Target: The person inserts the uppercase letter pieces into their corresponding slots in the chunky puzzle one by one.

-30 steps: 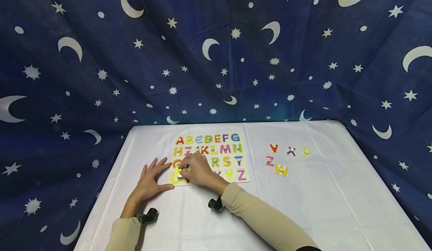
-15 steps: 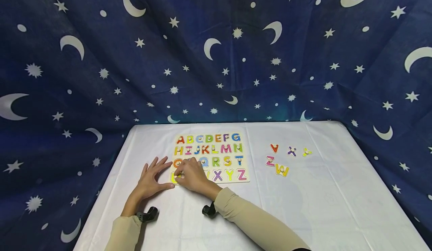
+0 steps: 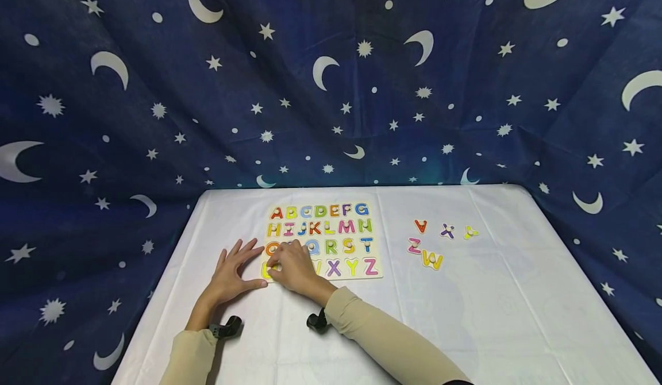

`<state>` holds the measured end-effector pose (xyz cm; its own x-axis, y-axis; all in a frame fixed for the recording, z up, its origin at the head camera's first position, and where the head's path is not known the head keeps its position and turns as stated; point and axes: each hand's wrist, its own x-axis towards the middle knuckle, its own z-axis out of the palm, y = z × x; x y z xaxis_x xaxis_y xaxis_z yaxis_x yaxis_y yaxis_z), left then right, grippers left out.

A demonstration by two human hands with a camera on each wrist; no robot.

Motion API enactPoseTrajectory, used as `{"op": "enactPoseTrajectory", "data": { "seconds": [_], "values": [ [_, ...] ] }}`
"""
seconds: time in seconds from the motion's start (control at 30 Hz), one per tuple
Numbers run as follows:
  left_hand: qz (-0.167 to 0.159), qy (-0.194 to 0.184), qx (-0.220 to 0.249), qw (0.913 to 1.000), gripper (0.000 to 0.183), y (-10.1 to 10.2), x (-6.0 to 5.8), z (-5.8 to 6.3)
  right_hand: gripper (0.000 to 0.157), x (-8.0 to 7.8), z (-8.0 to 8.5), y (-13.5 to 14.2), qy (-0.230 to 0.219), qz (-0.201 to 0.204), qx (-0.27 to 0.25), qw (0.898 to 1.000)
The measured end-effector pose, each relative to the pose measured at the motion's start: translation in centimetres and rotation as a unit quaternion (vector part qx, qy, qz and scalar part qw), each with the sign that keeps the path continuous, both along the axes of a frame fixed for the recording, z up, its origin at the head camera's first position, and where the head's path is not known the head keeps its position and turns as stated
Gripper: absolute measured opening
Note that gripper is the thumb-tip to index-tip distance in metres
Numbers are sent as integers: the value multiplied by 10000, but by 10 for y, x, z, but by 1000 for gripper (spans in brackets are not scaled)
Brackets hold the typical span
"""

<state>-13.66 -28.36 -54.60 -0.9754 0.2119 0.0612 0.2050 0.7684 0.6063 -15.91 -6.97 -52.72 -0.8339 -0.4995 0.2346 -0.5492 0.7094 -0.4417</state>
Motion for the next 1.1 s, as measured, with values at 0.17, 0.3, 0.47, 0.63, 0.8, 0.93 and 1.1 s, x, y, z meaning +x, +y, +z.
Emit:
{"op": "enactPoseTrajectory", "data": {
  "seconds": [0.17,0.3,0.47,0.63,0.8,0.93,1.1],
  "values": [
    [7,-12,-16,10000,90,0,0,0,8,0,0,0,22,-38,30,10000],
    [-13,-2,-17,10000,90,0,0,0,8,0,0,0,6,-18,29,10000],
    [-54,86,43,9999,89,0,1,1,16,-2,1,5,-63,266,-34,9996],
    [-75,119,-32,9999,89,0,2,1,40,-7,3,18,-295,718,-384,9962],
    [-65,120,-5,9999,89,1,3,2,52,-15,11,39,-430,1119,-858,9891],
    [-38,120,-32,9999,89,1,2,2,53,-21,17,56,-480,1287,-1077,9847],
    [10,97,-24,10000,89,2,2,0,54,-27,22,82,-675,1189,-1135,9841]
  ]
}}
